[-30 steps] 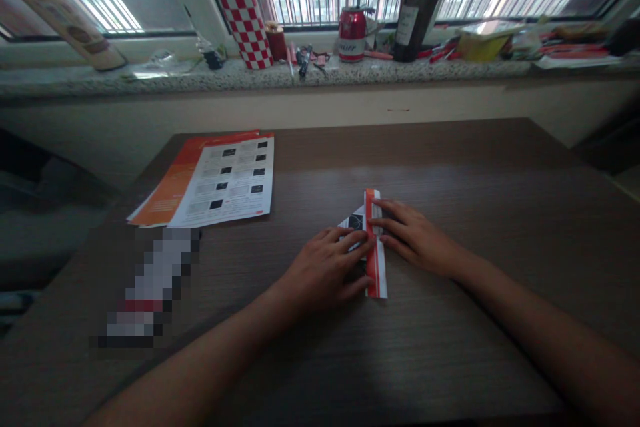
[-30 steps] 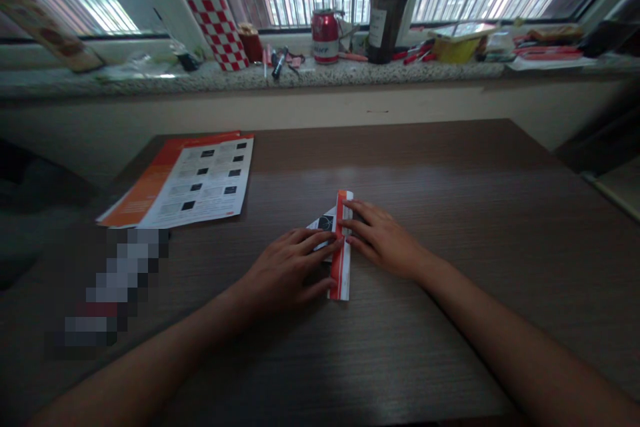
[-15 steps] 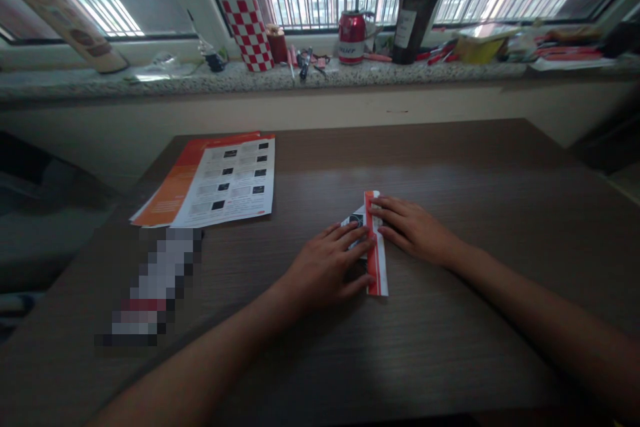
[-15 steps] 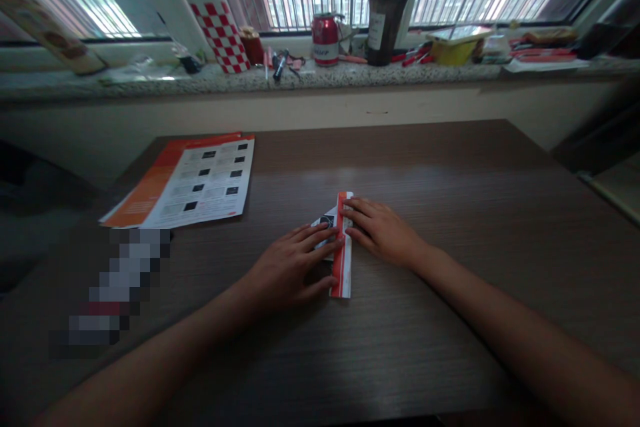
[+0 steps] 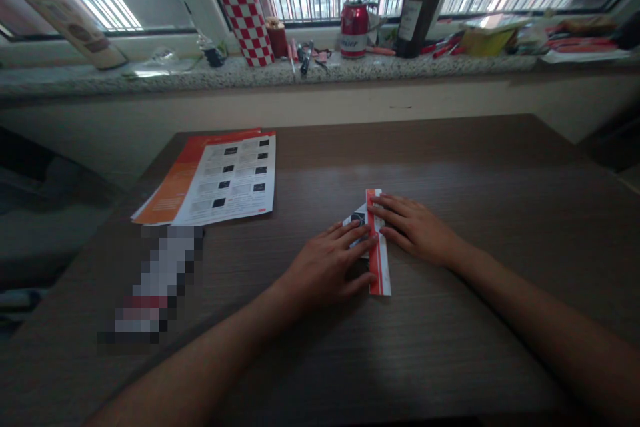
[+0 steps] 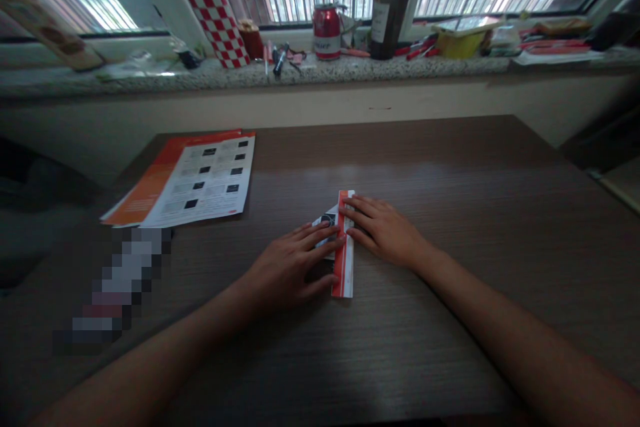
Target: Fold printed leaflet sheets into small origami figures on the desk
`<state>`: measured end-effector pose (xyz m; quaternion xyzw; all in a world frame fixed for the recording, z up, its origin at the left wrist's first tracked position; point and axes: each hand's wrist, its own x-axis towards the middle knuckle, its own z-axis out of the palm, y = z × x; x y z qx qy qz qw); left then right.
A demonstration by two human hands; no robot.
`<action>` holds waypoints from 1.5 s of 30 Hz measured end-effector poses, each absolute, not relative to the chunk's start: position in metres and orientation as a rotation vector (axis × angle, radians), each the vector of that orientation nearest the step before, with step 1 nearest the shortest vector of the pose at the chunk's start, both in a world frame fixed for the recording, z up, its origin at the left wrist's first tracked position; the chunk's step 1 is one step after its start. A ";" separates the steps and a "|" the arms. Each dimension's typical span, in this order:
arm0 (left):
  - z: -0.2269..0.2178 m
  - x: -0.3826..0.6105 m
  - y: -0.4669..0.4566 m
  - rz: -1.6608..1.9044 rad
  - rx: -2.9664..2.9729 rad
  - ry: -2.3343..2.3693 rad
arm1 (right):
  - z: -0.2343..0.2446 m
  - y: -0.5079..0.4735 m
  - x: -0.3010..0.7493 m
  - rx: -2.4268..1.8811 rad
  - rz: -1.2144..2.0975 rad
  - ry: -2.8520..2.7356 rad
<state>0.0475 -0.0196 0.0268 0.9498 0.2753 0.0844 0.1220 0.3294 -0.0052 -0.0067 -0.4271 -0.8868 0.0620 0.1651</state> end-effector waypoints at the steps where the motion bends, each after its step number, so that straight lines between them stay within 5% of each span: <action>1: 0.027 0.047 -0.020 0.244 2.775 0.801 | -0.007 -0.005 0.329 -1.222 0.169 -2.530; 45: 0.020 0.054 -0.016 0.403 2.628 0.883 | -0.004 -0.006 0.325 -1.227 0.259 -2.452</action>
